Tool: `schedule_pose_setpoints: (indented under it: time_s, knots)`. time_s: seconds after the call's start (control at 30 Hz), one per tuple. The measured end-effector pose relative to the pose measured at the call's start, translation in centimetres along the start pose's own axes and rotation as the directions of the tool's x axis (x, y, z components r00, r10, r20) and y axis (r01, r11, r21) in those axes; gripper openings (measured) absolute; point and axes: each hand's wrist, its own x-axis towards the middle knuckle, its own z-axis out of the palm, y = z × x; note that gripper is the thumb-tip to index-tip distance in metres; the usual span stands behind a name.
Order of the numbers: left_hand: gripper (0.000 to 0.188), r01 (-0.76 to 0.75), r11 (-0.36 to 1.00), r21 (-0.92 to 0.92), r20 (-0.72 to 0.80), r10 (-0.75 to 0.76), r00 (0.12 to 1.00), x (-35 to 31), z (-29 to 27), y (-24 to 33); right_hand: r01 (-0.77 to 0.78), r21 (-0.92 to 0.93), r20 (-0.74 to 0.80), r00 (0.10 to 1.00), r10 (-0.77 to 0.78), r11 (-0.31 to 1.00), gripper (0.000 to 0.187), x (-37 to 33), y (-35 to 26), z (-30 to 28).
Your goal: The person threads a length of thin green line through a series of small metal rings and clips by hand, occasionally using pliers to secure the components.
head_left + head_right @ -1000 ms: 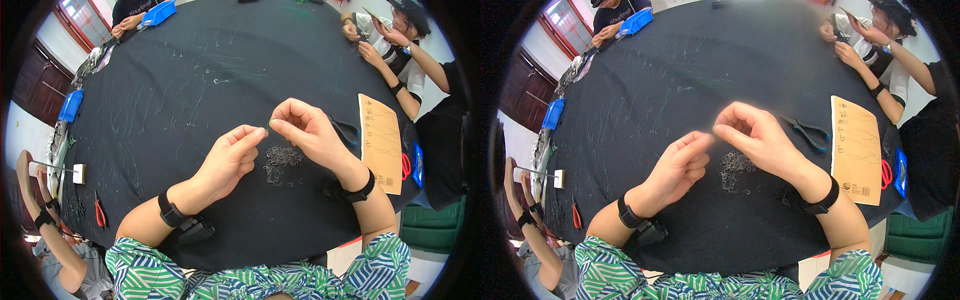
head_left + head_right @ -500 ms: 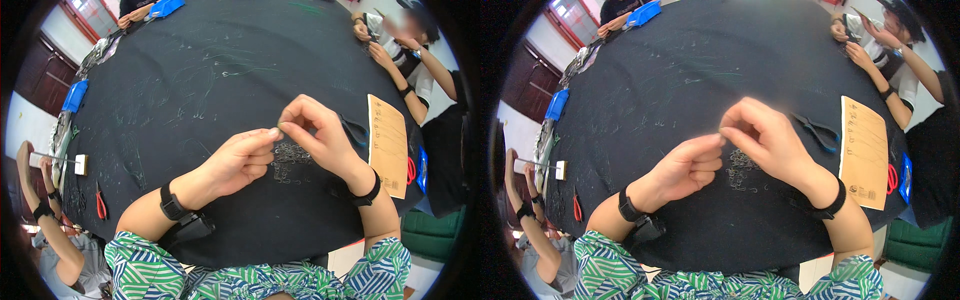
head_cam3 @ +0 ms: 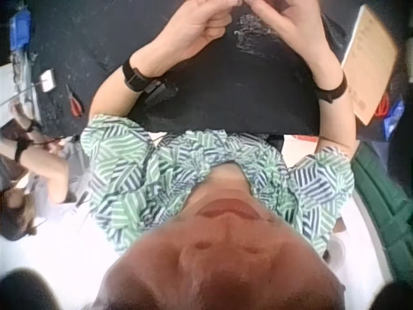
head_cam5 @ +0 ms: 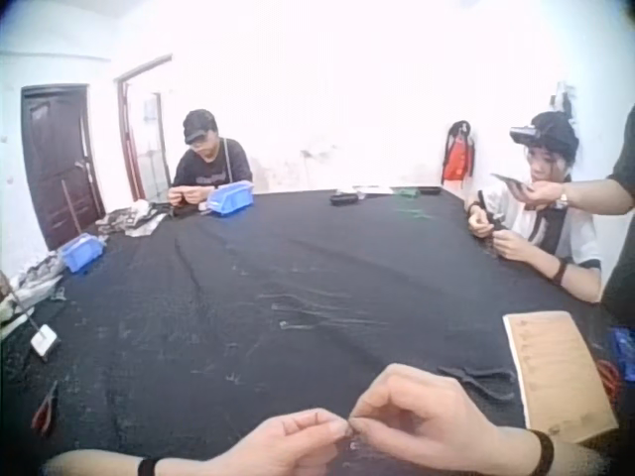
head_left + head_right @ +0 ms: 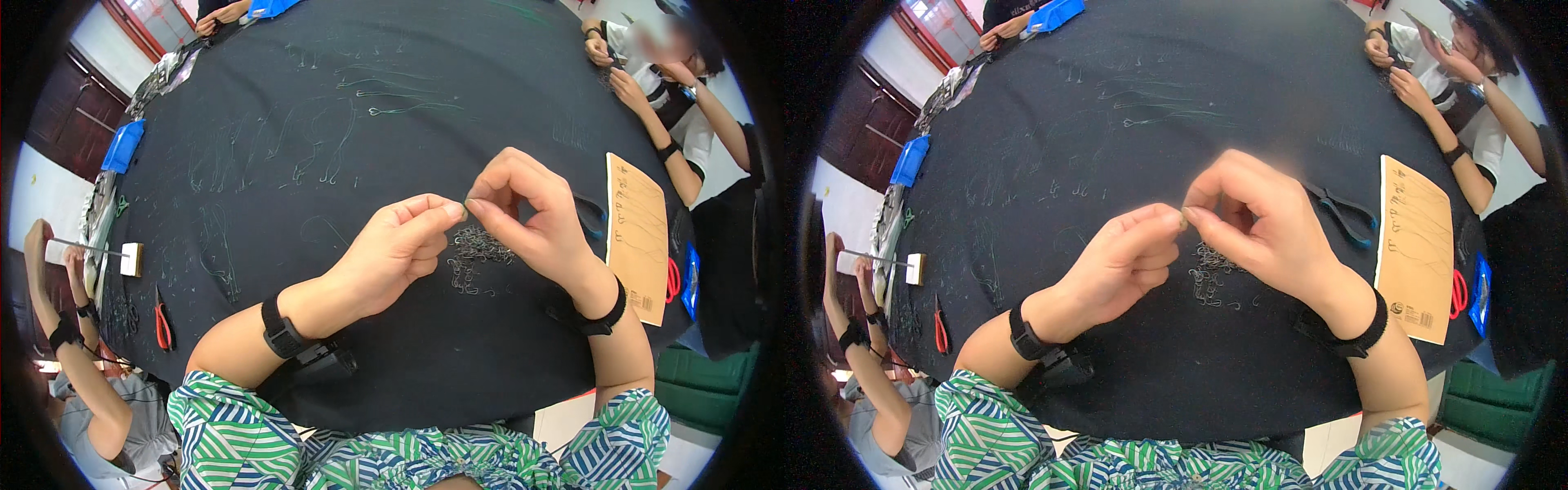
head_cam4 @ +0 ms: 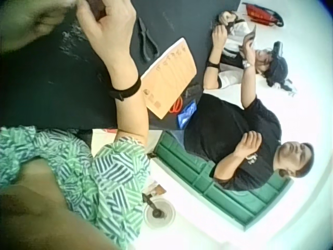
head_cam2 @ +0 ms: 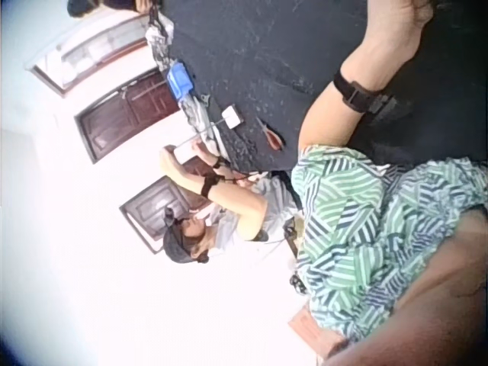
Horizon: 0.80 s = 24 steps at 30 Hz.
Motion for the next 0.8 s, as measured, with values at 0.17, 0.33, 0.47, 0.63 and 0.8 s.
schedule_pose_setpoints:
  time_s: [0.17,0.33,0.47,0.63,0.8]
  knots:
    - [0.016,-0.005,0.998,-0.063,-0.003,0.005,1.0,0.2,0.2,-0.2,0.024,0.014,-0.014,1.0,-0.023,1.0,0.008,-0.2,0.3,-0.1]
    - [0.016,-0.015,0.996,-0.084,0.01,0.016,1.0,0.1,0.1,-0.2,0.001,0.055,-0.021,1.0,0.0,0.999,0.008,-0.2,0.1,0.0]
    - [0.017,-0.056,0.998,-0.024,0.012,0.056,0.998,0.0,0.1,0.0,0.026,0.02,0.007,1.0,-0.026,0.999,0.009,-0.2,0.2,-0.5]
    - [0.016,-0.106,0.985,0.132,-0.059,0.115,0.992,-0.2,0.3,0.1,0.016,-0.052,0.023,1.0,-0.014,0.999,0.01,0.0,-0.5,-1.1]
    - [0.016,-0.121,0.978,0.169,-0.048,0.13,0.99,-0.1,0.2,0.0,0.003,-0.114,0.067,0.998,0.005,0.993,0.009,-0.1,-1.0,-1.3]
